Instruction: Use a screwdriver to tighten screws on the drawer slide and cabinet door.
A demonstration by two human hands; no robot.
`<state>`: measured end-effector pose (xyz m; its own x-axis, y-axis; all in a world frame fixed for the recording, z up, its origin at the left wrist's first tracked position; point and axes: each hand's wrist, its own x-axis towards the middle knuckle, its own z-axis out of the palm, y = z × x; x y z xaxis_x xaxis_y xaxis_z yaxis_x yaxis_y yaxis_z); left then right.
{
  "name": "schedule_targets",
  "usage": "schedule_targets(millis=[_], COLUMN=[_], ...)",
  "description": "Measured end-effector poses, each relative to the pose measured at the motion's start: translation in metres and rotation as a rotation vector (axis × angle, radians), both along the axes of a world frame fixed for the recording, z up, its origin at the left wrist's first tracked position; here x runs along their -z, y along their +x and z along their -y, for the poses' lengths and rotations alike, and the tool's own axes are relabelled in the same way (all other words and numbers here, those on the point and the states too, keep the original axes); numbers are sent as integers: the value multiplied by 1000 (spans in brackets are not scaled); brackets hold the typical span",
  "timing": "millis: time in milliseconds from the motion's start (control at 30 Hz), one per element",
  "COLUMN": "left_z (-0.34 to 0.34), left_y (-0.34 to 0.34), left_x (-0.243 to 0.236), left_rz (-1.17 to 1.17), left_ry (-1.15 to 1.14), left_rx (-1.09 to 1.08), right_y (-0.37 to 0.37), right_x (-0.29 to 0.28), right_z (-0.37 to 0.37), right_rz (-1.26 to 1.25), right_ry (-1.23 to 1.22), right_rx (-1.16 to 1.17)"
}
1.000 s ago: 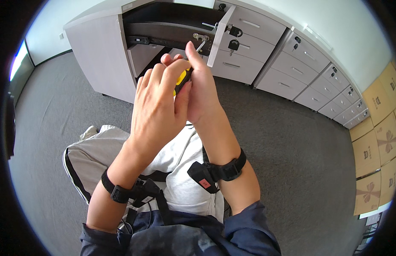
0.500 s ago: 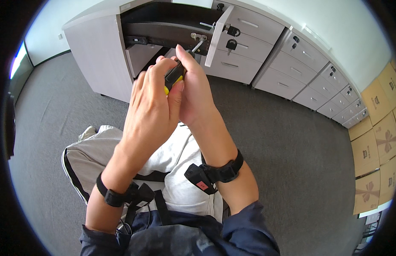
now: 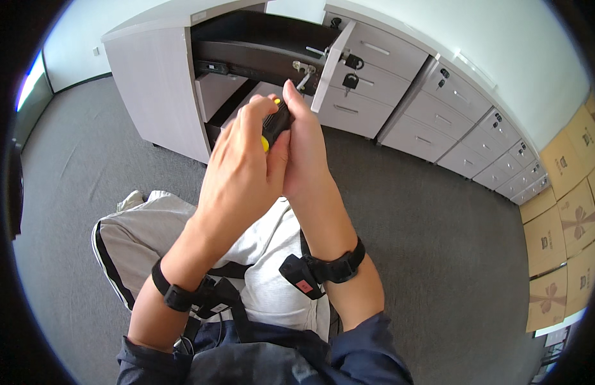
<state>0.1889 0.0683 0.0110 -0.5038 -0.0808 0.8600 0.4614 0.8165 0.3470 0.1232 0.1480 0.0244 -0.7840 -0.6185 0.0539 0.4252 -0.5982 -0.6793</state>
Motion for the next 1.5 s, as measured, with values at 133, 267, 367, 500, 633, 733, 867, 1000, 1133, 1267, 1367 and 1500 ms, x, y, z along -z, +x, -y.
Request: schedule_targets(millis=[133, 267, 367, 500, 633, 733, 867, 1000, 1133, 1267, 1367, 1500], left_z=[7, 13, 11, 13, 17, 18, 17, 26, 43, 60, 69, 78], left_y=[2, 9, 7, -1, 2, 4, 17, 36, 44, 41, 32, 12], left_x=[-1, -8, -9, -5, -2, -8, -8, 8, 20, 17, 12, 8], left_rz=[71, 164, 316, 44, 7, 67, 117, 174, 209, 147, 127, 82], left_ry=[-104, 50, 233, 81, -171, -83, -39, 68, 162, 54, -43, -80], left_rx=[34, 150, 128, 44, 16, 81, 106, 140, 231, 284, 239, 218], right_y=[2, 6, 3, 0, 2, 3, 8, 25, 34, 38, 40, 35], right_x=[0, -1, -1, 5, 8, 4, 0, 10, 14, 10, 10, 16], right_z=[1, 1, 1, 3, 3, 3, -1, 5, 14, 20, 27, 32], right_rz=[1, 11, 0, 85, 57, -77, -10, -17, -132, -235, -259, -138], right_ry=[-104, 11, 43, -30, -37, -25, -31, 32, 23, 172, -42, -6], right_rx=[-9, 83, 59, 18, -27, 106, 49, 44, 18, -7, -73, -29])
